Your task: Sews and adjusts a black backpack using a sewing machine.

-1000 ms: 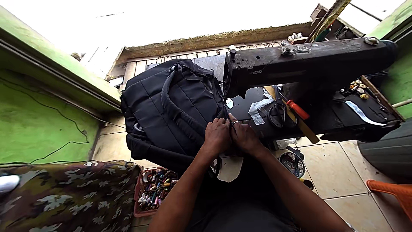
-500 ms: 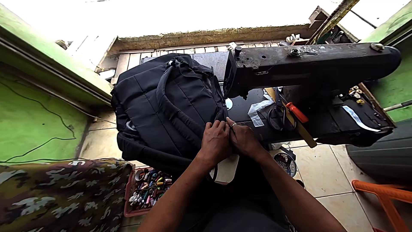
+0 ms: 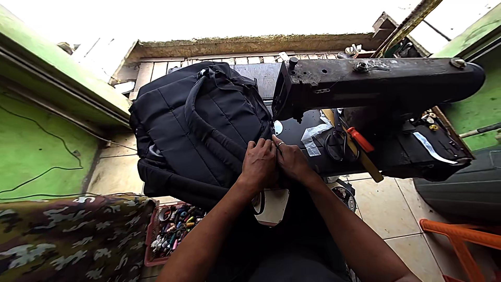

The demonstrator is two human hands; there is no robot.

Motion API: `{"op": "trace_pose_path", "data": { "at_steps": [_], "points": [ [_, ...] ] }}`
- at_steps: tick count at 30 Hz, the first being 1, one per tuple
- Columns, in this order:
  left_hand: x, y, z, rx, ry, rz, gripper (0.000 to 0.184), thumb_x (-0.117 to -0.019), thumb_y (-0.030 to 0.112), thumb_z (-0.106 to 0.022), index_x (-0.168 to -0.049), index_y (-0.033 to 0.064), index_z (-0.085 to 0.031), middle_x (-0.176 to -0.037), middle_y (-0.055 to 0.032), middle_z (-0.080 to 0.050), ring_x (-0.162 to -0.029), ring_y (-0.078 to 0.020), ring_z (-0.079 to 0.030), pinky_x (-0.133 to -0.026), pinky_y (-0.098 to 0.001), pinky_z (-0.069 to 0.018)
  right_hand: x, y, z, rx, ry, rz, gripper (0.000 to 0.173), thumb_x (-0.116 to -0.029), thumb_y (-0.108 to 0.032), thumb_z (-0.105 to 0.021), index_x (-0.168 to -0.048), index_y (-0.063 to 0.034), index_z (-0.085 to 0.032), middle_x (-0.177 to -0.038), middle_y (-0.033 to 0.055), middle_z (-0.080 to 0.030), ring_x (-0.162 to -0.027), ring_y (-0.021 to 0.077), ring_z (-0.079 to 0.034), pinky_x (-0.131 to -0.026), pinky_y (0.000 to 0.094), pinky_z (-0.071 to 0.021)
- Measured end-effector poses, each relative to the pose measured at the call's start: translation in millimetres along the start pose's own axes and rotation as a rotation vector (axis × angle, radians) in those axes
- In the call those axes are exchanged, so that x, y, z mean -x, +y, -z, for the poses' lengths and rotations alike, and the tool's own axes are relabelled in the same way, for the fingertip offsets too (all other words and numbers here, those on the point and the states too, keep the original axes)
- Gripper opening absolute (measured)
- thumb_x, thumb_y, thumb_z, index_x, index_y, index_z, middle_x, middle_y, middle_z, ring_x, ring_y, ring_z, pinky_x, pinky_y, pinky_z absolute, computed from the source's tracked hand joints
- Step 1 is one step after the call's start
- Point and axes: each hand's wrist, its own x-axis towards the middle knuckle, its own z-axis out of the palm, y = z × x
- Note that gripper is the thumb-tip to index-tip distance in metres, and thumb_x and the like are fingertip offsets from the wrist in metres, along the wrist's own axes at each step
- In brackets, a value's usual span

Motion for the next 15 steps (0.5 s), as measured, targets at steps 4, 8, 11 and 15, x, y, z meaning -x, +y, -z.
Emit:
{"op": "trace_pose_path", "data": {
  "at_steps": [4, 8, 11, 15],
  "points": [
    [-8, -1, 4, -0.014, -0.03, 0.012, 0.043, -0.0855, 0.026, -0.068, -0.124, 0.0072, -0.071, -0.114, -0.0098, -0.066, -0.109, -0.0274, -0.06, -0.089, -0.0471, -0.0432, -5, -3, -1, -0.011, 0.028, -0.039, 0.05, -0.1116, -0.025, -0.038, -0.16, -0.0145, -0.038, -0.107, 0.0214, -0.073, -0.106, 0.0396, -0.069, -0.095, 0.0548, -0.0515],
    [-17, 0, 9, -0.029, -0.08, 0.026, 0.048, -0.0856, 0.027, -0.069, -0.128, 0.0055, -0.069, -0.12, -0.0114, -0.064, -0.113, -0.0287, -0.058, -0.09, -0.0476, -0.0433, -8, -2, 1, -0.085, 0.047, -0.067, 0.049, -0.1117, -0.025, -0.041, -0.159, -0.0153, -0.041, -0.11, 0.023, -0.072, -0.105, 0.0405, -0.069, -0.096, 0.0564, -0.0513],
    [-22, -3, 5, -0.057, -0.045, 0.016, 0.049, -0.084, 0.026, -0.07, -0.128, 0.0045, -0.068, -0.119, -0.0119, -0.065, -0.11, -0.0287, -0.059, -0.088, -0.0469, -0.0443, -11, 3, 1, -0.15, 0.056, -0.048, 0.05, -0.1099, -0.024, -0.047, -0.159, -0.0148, -0.042, -0.104, 0.022, -0.072, -0.088, 0.0364, -0.071, -0.085, 0.0531, -0.0555],
    [-9, -2, 6, -0.074, 0.003, -0.017, 0.05, -0.0867, 0.022, -0.068, -0.133, 0.0036, -0.066, -0.124, -0.0133, -0.066, -0.116, -0.0301, -0.06, -0.095, -0.0523, -0.0427, -2, 10, -3, -0.226, 0.101, -0.042, 0.054, -0.105, -0.021, -0.058, -0.156, -0.0105, -0.044, -0.083, 0.0152, -0.067, -0.074, 0.0303, -0.064, -0.077, 0.049, -0.0543]
  ]
}}
